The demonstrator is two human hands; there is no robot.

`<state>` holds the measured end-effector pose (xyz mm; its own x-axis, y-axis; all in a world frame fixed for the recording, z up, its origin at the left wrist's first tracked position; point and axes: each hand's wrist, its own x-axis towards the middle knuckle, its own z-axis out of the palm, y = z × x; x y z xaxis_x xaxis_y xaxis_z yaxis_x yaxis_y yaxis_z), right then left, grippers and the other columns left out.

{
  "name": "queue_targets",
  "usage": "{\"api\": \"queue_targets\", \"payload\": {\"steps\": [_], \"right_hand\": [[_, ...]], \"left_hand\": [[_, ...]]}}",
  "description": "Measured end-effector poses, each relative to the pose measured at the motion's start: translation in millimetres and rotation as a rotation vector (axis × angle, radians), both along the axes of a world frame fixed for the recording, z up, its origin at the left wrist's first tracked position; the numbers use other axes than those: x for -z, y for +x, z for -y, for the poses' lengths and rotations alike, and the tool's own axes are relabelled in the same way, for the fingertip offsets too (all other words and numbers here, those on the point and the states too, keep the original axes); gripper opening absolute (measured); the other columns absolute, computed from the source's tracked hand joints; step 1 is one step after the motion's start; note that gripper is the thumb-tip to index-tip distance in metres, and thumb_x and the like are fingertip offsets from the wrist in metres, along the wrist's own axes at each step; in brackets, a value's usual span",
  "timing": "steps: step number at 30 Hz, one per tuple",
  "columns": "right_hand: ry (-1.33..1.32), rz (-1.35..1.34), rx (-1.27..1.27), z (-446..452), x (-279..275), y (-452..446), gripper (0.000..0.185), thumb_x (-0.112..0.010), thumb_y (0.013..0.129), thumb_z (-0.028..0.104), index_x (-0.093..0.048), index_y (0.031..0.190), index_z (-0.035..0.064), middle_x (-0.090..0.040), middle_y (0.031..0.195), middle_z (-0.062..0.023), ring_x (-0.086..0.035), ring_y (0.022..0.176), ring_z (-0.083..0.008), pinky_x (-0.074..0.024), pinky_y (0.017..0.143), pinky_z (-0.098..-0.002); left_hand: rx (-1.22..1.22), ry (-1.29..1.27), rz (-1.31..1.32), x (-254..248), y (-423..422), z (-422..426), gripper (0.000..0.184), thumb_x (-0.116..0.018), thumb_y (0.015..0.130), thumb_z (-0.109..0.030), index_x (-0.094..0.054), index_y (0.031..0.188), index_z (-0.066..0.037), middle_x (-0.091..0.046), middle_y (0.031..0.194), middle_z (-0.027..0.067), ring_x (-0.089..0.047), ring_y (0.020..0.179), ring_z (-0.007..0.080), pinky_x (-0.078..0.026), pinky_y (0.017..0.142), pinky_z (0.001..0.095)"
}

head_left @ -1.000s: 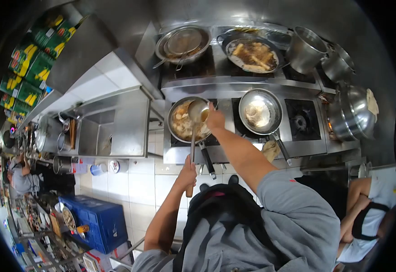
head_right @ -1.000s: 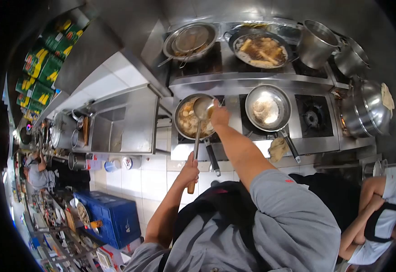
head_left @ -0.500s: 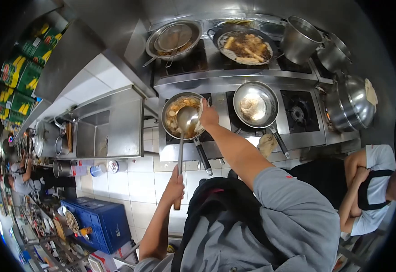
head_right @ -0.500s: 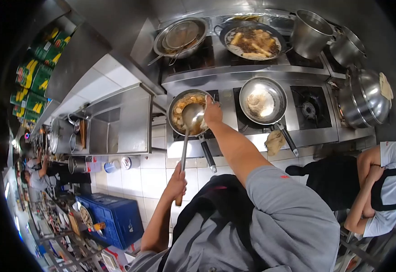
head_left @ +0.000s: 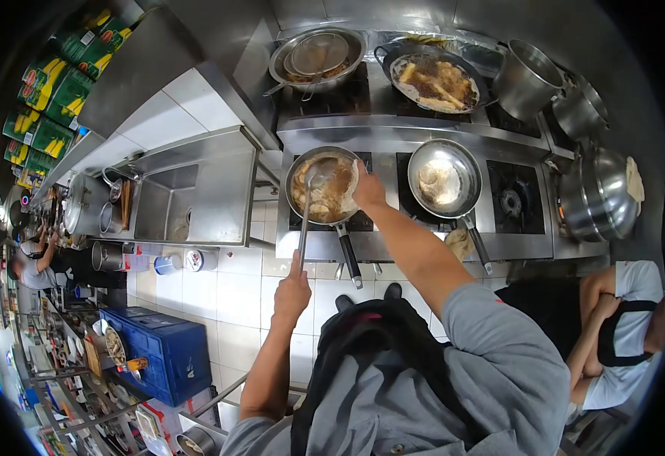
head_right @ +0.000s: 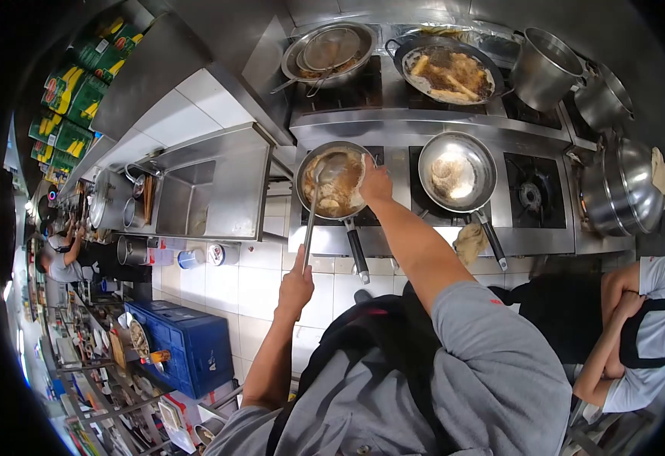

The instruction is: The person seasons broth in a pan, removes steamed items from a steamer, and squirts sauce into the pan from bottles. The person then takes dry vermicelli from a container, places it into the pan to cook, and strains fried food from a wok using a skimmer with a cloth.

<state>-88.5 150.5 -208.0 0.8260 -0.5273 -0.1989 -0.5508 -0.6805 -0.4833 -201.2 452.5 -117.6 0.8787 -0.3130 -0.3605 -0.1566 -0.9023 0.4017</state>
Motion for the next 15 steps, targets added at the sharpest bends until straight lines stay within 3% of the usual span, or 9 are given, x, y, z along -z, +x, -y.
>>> {"api": "queue_targets", "payload": {"steps": [3,7,12,15], "right_hand": [[0.040,0.033,-0.057,3,-8,6,0.084,-0.066,0.080,0.007,-0.025,0.153,0.0198,-0.058,0.116,-0.0290,-0.062,0.107,-0.0426,-0.0533,0.089,-0.0484],[0.007,0.047,-0.097,5,-28,14,0.074,-0.060,0.084,0.003,-0.034,0.151,0.0217,-0.054,0.123,-0.0322,-0.064,0.108,-0.0426,-0.0544,0.088,-0.0472],[-0.044,0.019,-0.146,4,-36,15,0.071,-0.057,0.086,0.004,-0.034,0.151,0.0206,-0.059,0.117,-0.0288,-0.063,0.109,-0.0415,-0.0529,0.090,-0.0484],[-0.065,-0.011,-0.177,4,-23,24,0.067,-0.053,0.088,0.005,-0.035,0.151,0.0209,-0.058,0.119,-0.0277,-0.064,0.107,-0.0422,-0.0533,0.089,-0.0484]], "left_hand": [[0.001,-0.089,-0.004,27,-12,-9,0.064,-0.049,0.099,-0.024,-0.021,0.156,-0.020,-0.066,0.084,0.0341,-0.063,0.081,0.0531,-0.050,0.075,0.0596],[0.080,-0.123,-0.005,1,-21,-31,0.064,-0.050,0.098,-0.024,-0.022,0.156,-0.022,-0.065,0.085,0.0346,-0.063,0.080,0.0540,-0.050,0.075,0.0595],[0.018,0.100,0.088,17,0,-27,0.063,-0.051,0.098,-0.025,-0.024,0.155,-0.023,-0.067,0.078,0.0280,-0.067,0.074,0.0465,-0.053,0.069,0.0569],[0.016,0.143,0.125,19,14,-14,0.063,-0.050,0.099,-0.025,-0.023,0.155,-0.023,-0.067,0.079,0.0286,-0.067,0.075,0.0471,-0.053,0.069,0.0569]]}}
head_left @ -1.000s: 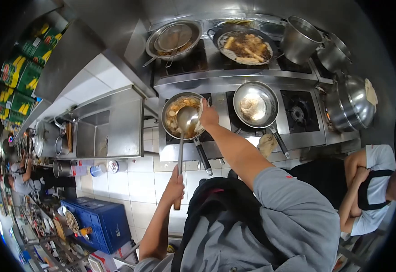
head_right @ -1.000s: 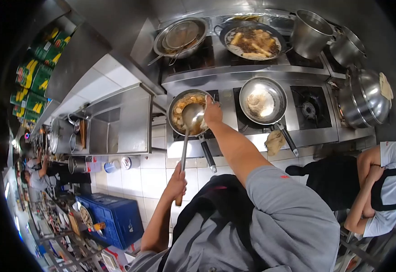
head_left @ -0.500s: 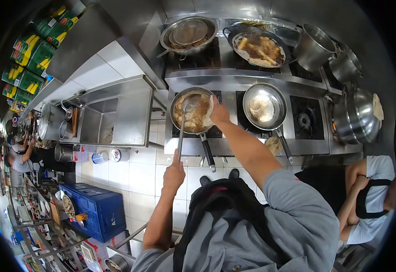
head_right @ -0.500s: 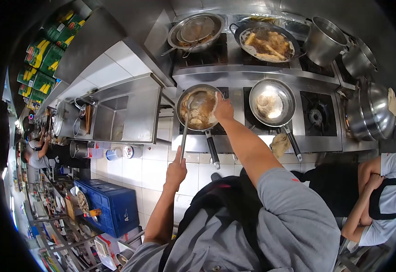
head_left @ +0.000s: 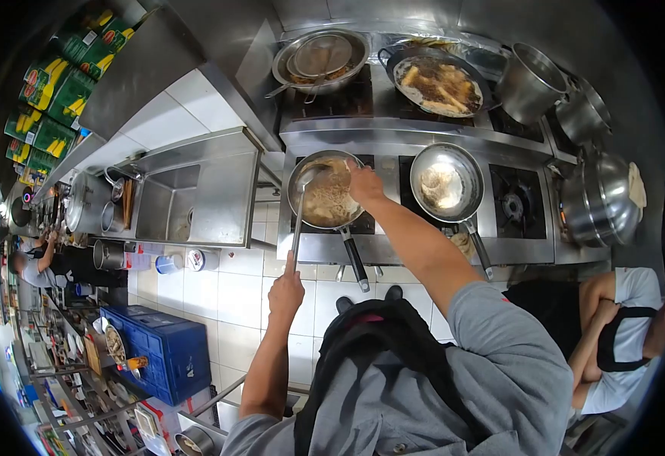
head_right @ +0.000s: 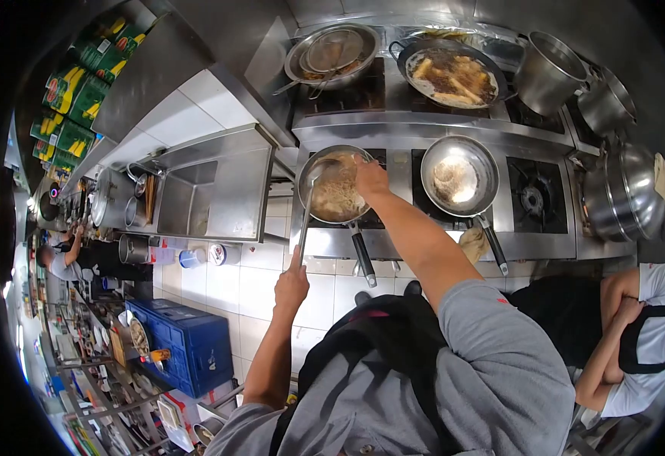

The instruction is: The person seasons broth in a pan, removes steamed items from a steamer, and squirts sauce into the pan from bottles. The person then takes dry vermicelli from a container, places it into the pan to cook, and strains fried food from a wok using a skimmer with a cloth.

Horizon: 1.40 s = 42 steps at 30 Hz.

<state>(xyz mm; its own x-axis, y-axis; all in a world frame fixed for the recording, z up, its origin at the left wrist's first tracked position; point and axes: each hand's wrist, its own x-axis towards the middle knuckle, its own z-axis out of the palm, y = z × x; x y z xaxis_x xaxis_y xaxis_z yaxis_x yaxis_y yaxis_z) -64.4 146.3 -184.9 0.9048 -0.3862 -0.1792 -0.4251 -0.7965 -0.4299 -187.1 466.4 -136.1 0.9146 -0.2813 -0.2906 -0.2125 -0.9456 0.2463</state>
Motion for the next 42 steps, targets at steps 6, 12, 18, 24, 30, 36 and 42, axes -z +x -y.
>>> {"api": "queue_targets", "payload": {"steps": [6,12,18,24,30,36,42], "right_hand": [[0.044,0.055,0.090,-12,4,-7,0.068,-0.053,0.088,0.005,-0.030,0.151,0.0165,-0.056,0.116,-0.0304,-0.065,0.101,-0.0446,-0.0544,0.087,-0.0484],[0.069,0.066,0.153,-19,22,-9,0.086,-0.063,0.081,0.007,-0.019,0.154,0.0142,-0.054,0.119,-0.0313,-0.065,0.100,-0.0456,-0.0552,0.085,-0.0490],[0.146,0.068,0.151,-25,27,-3,0.097,-0.068,0.077,0.007,-0.014,0.156,0.0153,-0.052,0.121,-0.0323,-0.064,0.101,-0.0459,-0.0550,0.087,-0.0480],[0.200,0.072,0.113,-20,30,5,0.098,-0.069,0.077,0.006,-0.013,0.156,0.0174,-0.053,0.121,-0.0324,-0.063,0.103,-0.0477,-0.0541,0.089,-0.0497],[0.274,0.102,0.118,-22,46,18,0.094,-0.064,0.079,0.004,-0.013,0.157,0.0191,-0.052,0.126,-0.0310,-0.060,0.108,-0.0487,-0.0514,0.093,-0.0501],[0.127,-0.186,-0.038,-3,18,28,0.088,-0.058,0.085,0.007,-0.009,0.157,0.0116,-0.040,0.139,-0.0324,-0.054,0.120,-0.0483,-0.0500,0.097,-0.0477],[0.251,-0.145,-0.147,12,45,45,0.066,-0.058,0.085,0.006,-0.032,0.146,-0.0016,-0.056,0.131,-0.0283,-0.054,0.124,-0.0450,-0.0502,0.098,-0.0460]], "left_hand": [[-0.292,-0.441,-0.417,-16,-25,22,0.061,-0.047,0.100,-0.024,-0.022,0.156,-0.018,-0.068,0.087,0.0263,-0.067,0.061,0.0370,-0.055,0.054,0.0468],[-0.437,-0.723,-0.592,-15,-27,17,0.057,-0.044,0.104,-0.022,-0.023,0.157,-0.017,-0.044,0.065,0.0005,-0.043,0.045,0.0103,-0.041,0.038,0.0276],[-0.583,-1.005,-0.864,-30,-20,14,0.059,-0.041,0.104,-0.023,-0.018,0.158,-0.018,-0.044,0.067,0.0013,-0.042,0.048,0.0103,-0.041,0.043,0.0271],[-0.633,-0.976,-0.861,-73,-21,18,0.061,-0.041,0.104,-0.023,-0.015,0.159,-0.019,-0.044,0.067,0.0011,-0.042,0.049,0.0102,-0.041,0.045,0.0269],[-0.632,-0.879,-0.785,-99,-24,25,0.061,-0.041,0.104,-0.022,-0.014,0.159,-0.018,-0.044,0.067,0.0007,-0.043,0.048,0.0104,-0.041,0.044,0.0268],[-0.642,-0.909,-0.765,-98,-31,18,0.061,-0.042,0.104,-0.024,-0.016,0.159,-0.020,-0.045,0.068,0.0022,-0.043,0.047,0.0114,-0.041,0.043,0.0269],[-0.640,-0.916,-0.774,-97,-41,23,0.060,-0.039,0.104,-0.021,-0.015,0.159,-0.018,-0.046,0.068,0.0018,-0.043,0.045,0.0110,-0.041,0.041,0.0270]]}}
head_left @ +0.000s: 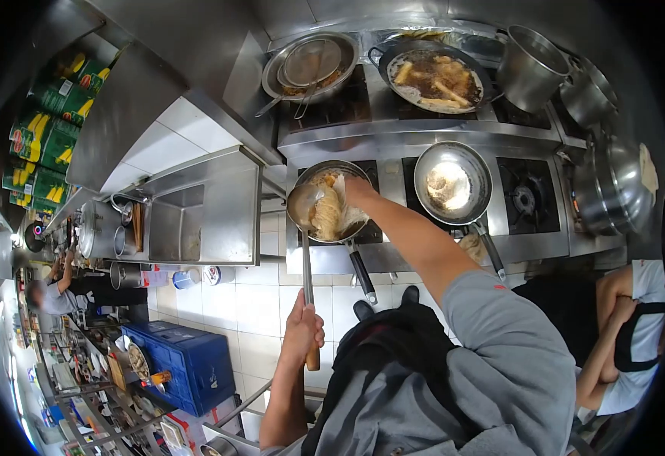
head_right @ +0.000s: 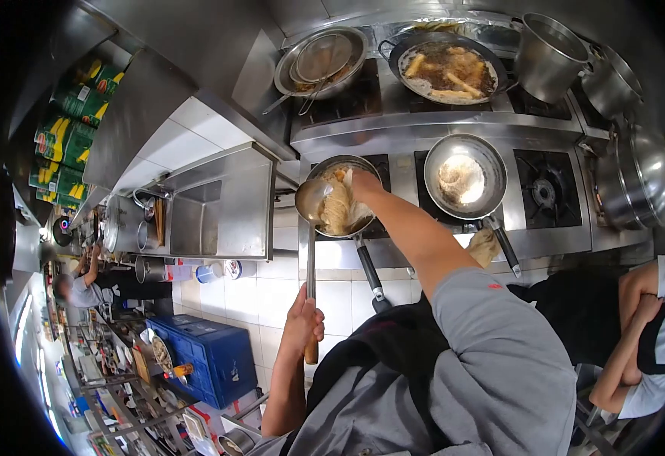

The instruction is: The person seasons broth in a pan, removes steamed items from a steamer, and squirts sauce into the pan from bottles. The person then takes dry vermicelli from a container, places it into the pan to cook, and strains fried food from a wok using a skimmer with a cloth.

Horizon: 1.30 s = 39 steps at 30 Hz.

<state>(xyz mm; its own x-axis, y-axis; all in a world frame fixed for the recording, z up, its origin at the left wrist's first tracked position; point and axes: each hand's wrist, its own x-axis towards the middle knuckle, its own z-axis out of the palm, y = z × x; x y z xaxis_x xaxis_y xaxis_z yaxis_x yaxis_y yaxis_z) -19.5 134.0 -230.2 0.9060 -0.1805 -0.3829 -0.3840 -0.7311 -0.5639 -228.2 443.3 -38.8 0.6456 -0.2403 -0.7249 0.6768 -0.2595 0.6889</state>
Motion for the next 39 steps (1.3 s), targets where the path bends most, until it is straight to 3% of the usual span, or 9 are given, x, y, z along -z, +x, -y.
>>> {"api": "queue_targets", "payload": {"steps": [5,11,14,16,20,26,32,36,39], "right_hand": [[-0.384,0.256,-0.001,1,-12,-13,0.031,-0.059,0.082,0.003,-0.066,0.112,0.0003,-0.066,0.106,-0.0232,-0.065,0.100,-0.0377,-0.0549,0.085,-0.0438],[-0.087,0.535,0.255,61,-33,-146,0.021,-0.061,0.086,0.018,-0.071,0.102,0.0100,-0.067,0.090,-0.0178,-0.065,0.084,-0.0376,-0.0525,0.075,-0.0468],[0.093,0.418,0.298,48,16,-237,0.019,-0.062,0.087,0.024,-0.072,0.095,0.0108,-0.066,0.078,-0.0186,-0.065,0.075,-0.0376,-0.0518,0.070,-0.0468],[0.133,0.239,0.267,38,39,-301,0.016,-0.064,0.084,0.023,-0.072,0.091,0.0098,-0.069,0.080,-0.0158,-0.067,0.078,-0.0353,-0.0525,0.071,-0.0456],[-0.062,0.233,0.643,46,51,-383,0.018,-0.067,0.082,0.014,-0.071,0.099,0.0087,-0.065,0.111,-0.0221,-0.064,0.097,-0.0397,-0.0527,0.084,-0.0459],[-0.697,0.445,0.646,89,94,-359,0.021,-0.067,0.080,0.012,-0.068,0.101,0.0060,-0.060,0.120,-0.0158,-0.053,0.114,-0.0409,-0.0451,0.094,-0.0489],[-0.068,0.547,0.396,69,115,-333,0.003,-0.060,0.074,0.004,-0.058,0.071,0.0046,-0.059,0.081,-0.0171,-0.059,0.088,-0.0363,-0.0469,0.076,-0.0444],[0.020,0.738,0.384,74,7,-211,0.018,-0.059,0.090,0.020,-0.067,0.089,0.0045,-0.061,0.088,-0.0188,-0.057,0.088,-0.0405,-0.0454,0.081,-0.0484],[-0.174,0.893,0.287,116,-19,-86,0.018,-0.059,0.087,0.011,-0.068,0.102,0.0053,-0.065,0.101,-0.0176,-0.059,0.101,-0.0378,-0.0474,0.088,-0.0453]], "left_hand": [[0.019,0.027,0.047,-7,-3,9,0.059,-0.040,0.104,-0.020,-0.018,0.159,-0.021,-0.045,0.066,0.0013,-0.043,0.044,0.0117,-0.039,0.040,0.0267],[0.354,0.313,0.241,24,-10,30,0.059,-0.042,0.102,-0.020,-0.022,0.157,-0.018,-0.051,0.068,0.0041,-0.048,0.045,0.0131,-0.044,0.039,0.0311],[0.592,0.525,0.671,86,-8,28,0.057,-0.047,0.100,-0.019,-0.029,0.154,-0.016,-0.064,0.073,0.0247,-0.064,0.055,0.0340,-0.051,0.055,0.0468],[0.580,0.461,0.578,63,1,30,0.060,-0.049,0.098,-0.020,-0.027,0.154,-0.015,-0.064,0.081,0.0346,-0.061,0.076,0.0547,-0.049,0.069,0.0585],[0.741,0.803,0.822,45,-8,-10,0.071,-0.057,0.095,-0.019,-0.020,0.157,-0.017,-0.065,0.067,0.0258,-0.066,0.064,0.0448,-0.053,0.059,0.0536],[0.875,0.930,0.886,66,42,-9,0.065,-0.053,0.098,-0.023,-0.024,0.155,-0.019,-0.066,0.070,0.0241,-0.066,0.066,0.0443,-0.054,0.061,0.0528],[0.895,1.020,0.777,59,16,-6,0.069,-0.053,0.098,-0.024,-0.017,0.157,-0.025,-0.067,0.074,0.0256,-0.066,0.070,0.0454,-0.054,0.065,0.0541],[0.842,0.979,0.725,67,5,1,0.071,-0.055,0.096,-0.019,-0.018,0.157,-0.021,-0.067,0.078,0.0273,-0.065,0.067,0.0469,-0.054,0.062,0.0542],[0.747,0.787,0.779,64,7,11,0.067,-0.054,0.095,-0.012,-0.024,0.155,-0.013,-0.070,0.094,0.0267,-0.064,0.070,0.0489,-0.053,0.063,0.0551]]}}
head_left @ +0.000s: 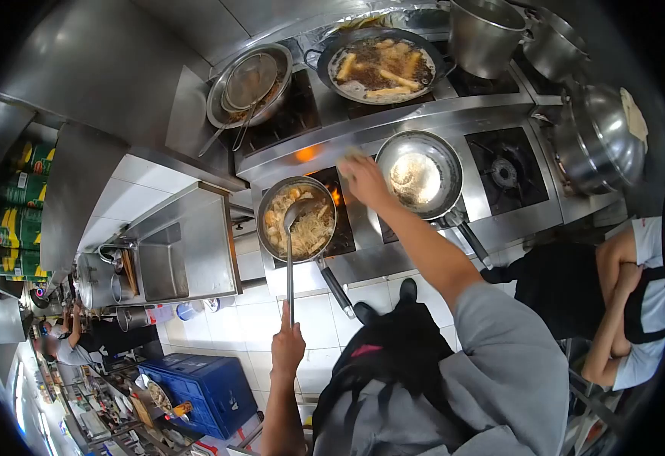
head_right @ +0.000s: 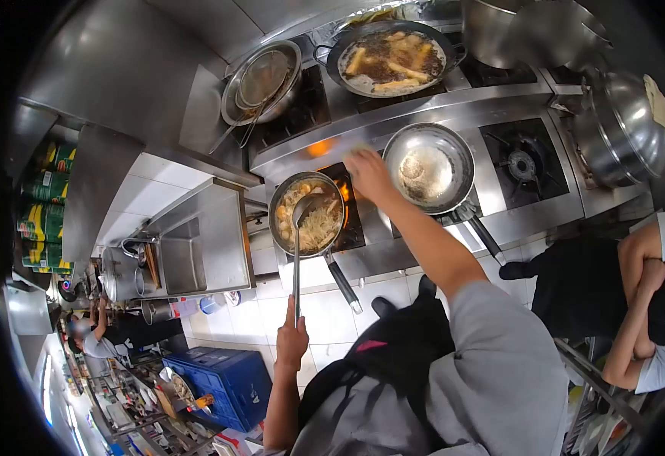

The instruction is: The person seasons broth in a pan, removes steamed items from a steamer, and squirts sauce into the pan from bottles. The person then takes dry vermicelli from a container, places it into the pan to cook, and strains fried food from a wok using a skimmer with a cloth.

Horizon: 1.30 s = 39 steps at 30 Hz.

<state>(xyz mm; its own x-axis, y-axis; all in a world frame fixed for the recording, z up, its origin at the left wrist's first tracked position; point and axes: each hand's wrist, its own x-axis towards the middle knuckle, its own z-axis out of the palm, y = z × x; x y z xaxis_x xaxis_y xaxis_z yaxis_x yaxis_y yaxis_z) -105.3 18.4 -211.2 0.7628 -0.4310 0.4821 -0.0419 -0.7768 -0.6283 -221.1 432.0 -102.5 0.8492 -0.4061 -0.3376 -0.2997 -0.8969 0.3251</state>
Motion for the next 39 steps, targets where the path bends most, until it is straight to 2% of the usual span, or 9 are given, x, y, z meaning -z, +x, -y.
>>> {"api": "queue_targets", "payload": {"steps": [7,8,11,13,17,27,33,35,39], "right_hand": [[0.295,-0.827,-0.086,7,114,102,0.025,-0.052,0.093,0.014,-0.067,0.108,0.0011,-0.062,0.126,-0.0210,-0.063,0.112,-0.0362,-0.0507,0.094,-0.0447],[0.333,-0.420,0.038,-11,106,71,0.031,-0.051,0.094,0.022,-0.069,0.109,0.0017,-0.066,0.117,-0.0219,-0.066,0.104,-0.0379,-0.0518,0.091,-0.0471],[0.022,-0.496,0.071,-66,112,-17,0.028,-0.053,0.093,0.026,-0.072,0.100,0.0054,-0.070,0.093,-0.0228,-0.068,0.089,-0.0367,-0.0526,0.077,-0.0471],[0.195,-0.368,0.099,-116,98,-88,0.018,-0.062,0.085,0.018,-0.072,0.096,0.0081,-0.067,0.091,-0.0222,-0.065,0.087,-0.0383,-0.0496,0.081,-0.0511],[0.026,-0.434,-0.304,-202,143,-193,0.037,-0.059,0.082,0.008,-0.062,0.119,0.0126,-0.055,0.115,-0.0143,-0.052,0.112,-0.0360,-0.0368,0.093,-0.0634],[-0.052,-0.460,0.306,-192,135,-170,0.059,-0.056,0.084,0.013,-0.047,0.142,0.0081,-0.043,0.147,-0.0180,-0.045,0.129,-0.0395,-0.0329,0.108,-0.0518],[0.423,-0.123,-0.111,-331,177,-77,0.054,-0.053,0.083,0.005,-0.050,0.136,0.0009,-0.045,0.147,-0.0178,-0.038,0.138,-0.0376,-0.0283,0.113,-0.0536],[-0.045,-0.269,-0.277,-358,157,-57,0.050,-0.053,0.084,0.006,-0.052,0.135,0.0008,-0.045,0.146,-0.0169,-0.036,0.141,-0.0356,-0.0266,0.116,-0.0494],[-0.092,-0.271,-0.311,-362,136,-61,0.045,-0.052,0.088,0.012,-0.058,0.132,0.0029,-0.045,0.149,-0.0109,-0.038,0.141,-0.0287,-0.0293,0.115,-0.0476]], "left_hand": [[0.038,-0.230,0.076,28,-6,-10,0.066,-0.052,0.095,-0.009,-0.025,0.155,-0.014,-0.061,0.127,0.0234,-0.064,0.083,0.0496,-0.053,0.067,0.0546],[0.006,-0.226,0.053,31,-3,-11,0.066,-0.052,0.095,-0.010,-0.025,0.155,-0.015,-0.057,0.133,0.0224,-0.063,0.087,0.0499,-0.053,0.068,0.0549],[0.022,-0.259,0.099,41,-4,-14,0.065,-0.051,0.097,-0.010,-0.024,0.155,-0.017,-0.052,0.139,0.0212,-0.060,0.099,0.0510,-0.052,0.077,0.0566],[-0.039,-0.252,0.016,39,-2,-11,0.063,-0.050,0.098,-0.011,-0.024,0.155,-0.016,-0.054,0.136,0.0240,-0.059,0.102,0.0506,-0.052,0.079,0.0560],[-0.049,-0.227,0.001,35,-1,-4,0.062,-0.050,0.098,-0.010,-0.025,0.154,-0.015,-0.056,0.130,0.0270,-0.058,0.105,0.0499,-0.052,0.082,0.0552],[0.055,-0.206,0.008,32,18,-25,0.061,-0.048,0.099,-0.012,-0.024,0.155,-0.012,-0.058,0.131,0.0246,-0.061,0.098,0.0511,-0.052,0.080,0.0552],[0.112,-0.228,-0.004,34,38,-48,0.062,-0.049,0.098,-0.012,-0.025,0.155,-0.014,-0.059,0.129,0.0249,-0.063,0.091,0.0509,-0.052,0.078,0.0557],[0.100,-0.158,-0.029,35,43,-52,0.063,-0.050,0.097,-0.012,-0.026,0.155,-0.015,-0.064,0.117,0.0271,-0.063,0.082,0.0506,-0.052,0.071,0.0562],[0.086,-0.152,-0.057,29,54,-71,0.064,-0.052,0.096,-0.011,-0.027,0.155,-0.015,-0.066,0.104,0.0300,-0.063,0.077,0.0503,-0.051,0.067,0.0551]]}}
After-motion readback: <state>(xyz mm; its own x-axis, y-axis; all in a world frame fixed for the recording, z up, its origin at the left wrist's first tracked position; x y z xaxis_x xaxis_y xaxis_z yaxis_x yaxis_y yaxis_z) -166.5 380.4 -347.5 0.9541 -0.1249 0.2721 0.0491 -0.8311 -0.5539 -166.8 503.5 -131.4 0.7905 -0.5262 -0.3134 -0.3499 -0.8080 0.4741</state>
